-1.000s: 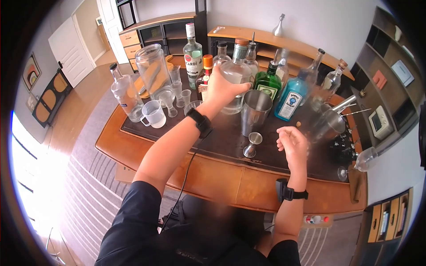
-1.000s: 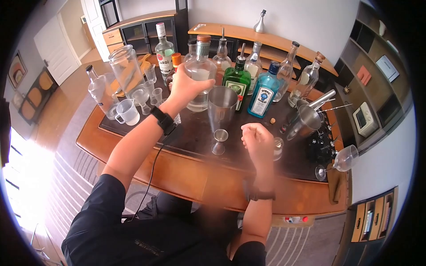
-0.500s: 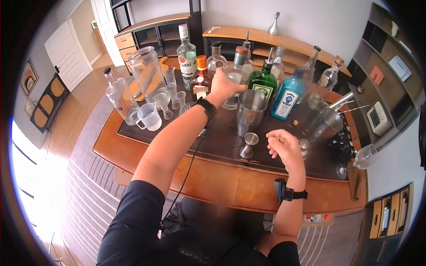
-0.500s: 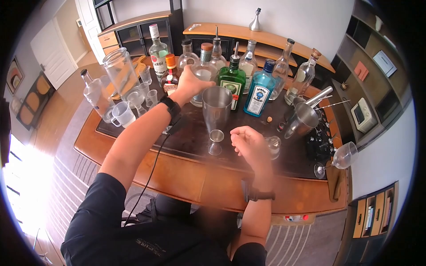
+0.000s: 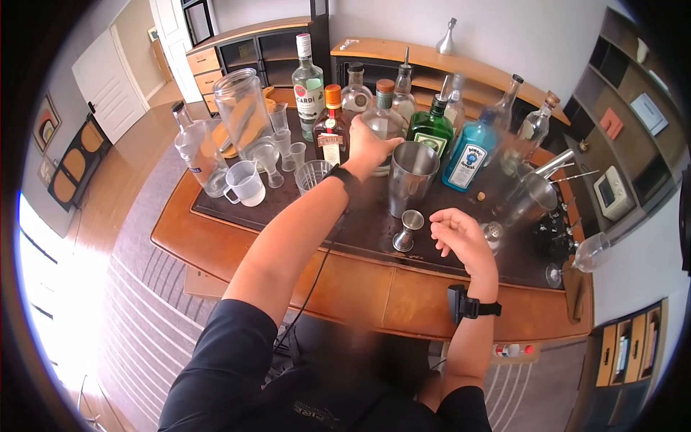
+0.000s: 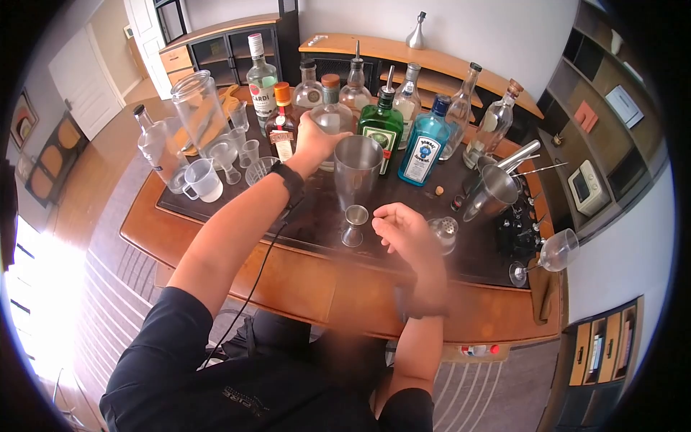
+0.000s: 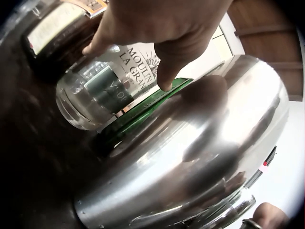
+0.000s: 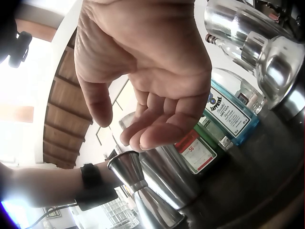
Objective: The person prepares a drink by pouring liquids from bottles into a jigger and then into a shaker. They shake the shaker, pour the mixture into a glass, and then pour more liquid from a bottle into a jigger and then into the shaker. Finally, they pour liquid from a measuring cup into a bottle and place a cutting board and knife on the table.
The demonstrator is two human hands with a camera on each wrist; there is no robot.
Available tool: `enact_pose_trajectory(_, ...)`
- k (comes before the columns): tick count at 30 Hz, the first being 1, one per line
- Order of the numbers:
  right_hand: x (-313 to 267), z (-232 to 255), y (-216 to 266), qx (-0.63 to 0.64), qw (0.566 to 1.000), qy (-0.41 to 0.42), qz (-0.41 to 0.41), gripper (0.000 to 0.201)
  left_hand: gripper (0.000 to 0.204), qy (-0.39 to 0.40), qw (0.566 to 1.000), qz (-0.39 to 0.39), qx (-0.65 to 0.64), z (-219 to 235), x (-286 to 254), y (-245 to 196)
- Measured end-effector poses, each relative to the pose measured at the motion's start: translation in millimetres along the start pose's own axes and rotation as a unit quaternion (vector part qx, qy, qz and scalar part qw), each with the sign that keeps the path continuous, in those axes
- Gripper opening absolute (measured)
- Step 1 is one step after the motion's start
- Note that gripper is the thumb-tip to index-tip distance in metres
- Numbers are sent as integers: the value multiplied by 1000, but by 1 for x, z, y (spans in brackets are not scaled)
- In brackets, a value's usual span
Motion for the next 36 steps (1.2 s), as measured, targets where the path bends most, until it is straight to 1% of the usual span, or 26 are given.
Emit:
enact_pose_trajectory(4,3,1,-5,25,1000,6,-3,35,116,-3,1000,10,-8,6,-9,-4)
enact_pose_trajectory(7,6,3,-9,29,1000,0,-7,38,113,30,998,43,22,11,-16,-11)
enact_pose_trajectory(10,7,3,-14,11,1000,-5,-14,41,106,32,998,28,40,13,-13,-9)
enact_pose_trajectory(12,8,1,-20,-14,1000,3,-18,46,100,14,999,8,35,19,-14,-9)
enact_pose_trajectory(13,9,-1,-23,-50,998,7,-23,49,97,6,999,-2,33,22,-16,-11)
enact_pose_trajectory(15,10,-7,-28,-122,992,14,-35,53,89,-38,998,-38,16,34,-21,-16)
enact_pose_trajectory(16,9,-11,-29,-131,990,19,-43,53,86,-60,997,-55,6,42,-26,-21)
enact_pose_trajectory(19,14,-27,-32,-161,984,42,-64,55,76,-73,990,-86,-87,62,-43,-34)
enact_pose_trajectory(22,19,-41,-32,-156,981,74,-83,53,69,-68,978,-109,-167,78,-63,-44)
enact_pose_trajectory(25,26,-49,-45,-104,988,97,-65,44,58,-48,971,-114,-206,88,-85,-48)
enact_pose_trajectory(29,25,-52,-41,-63,992,83,-64,33,43,-7,966,-129,-222,90,-109,-46)
enact_pose_trajectory(32,25,-50,-42,-56,995,66,-51,29,42,8,970,-111,-216,91,-122,-41)
enact_pose_trajectory(33,24,-50,-40,-65,995,55,-50,29,40,10,966,-99,-239,90,-125,-37)
enact_pose_trajectory(36,19,-43,-27,-72,997,25,-33,28,37,37,961,-94,-256,86,-132,-28)
Point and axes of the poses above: each hand's wrist, its own x-axis towards the middle knuckle, its own z-axis out of the back of the hand, y = z × x, the point moved 9 cm from there along x, towards the middle knuckle, and after that the axes turned 3 degrees about -y, right-handed, at the moved point
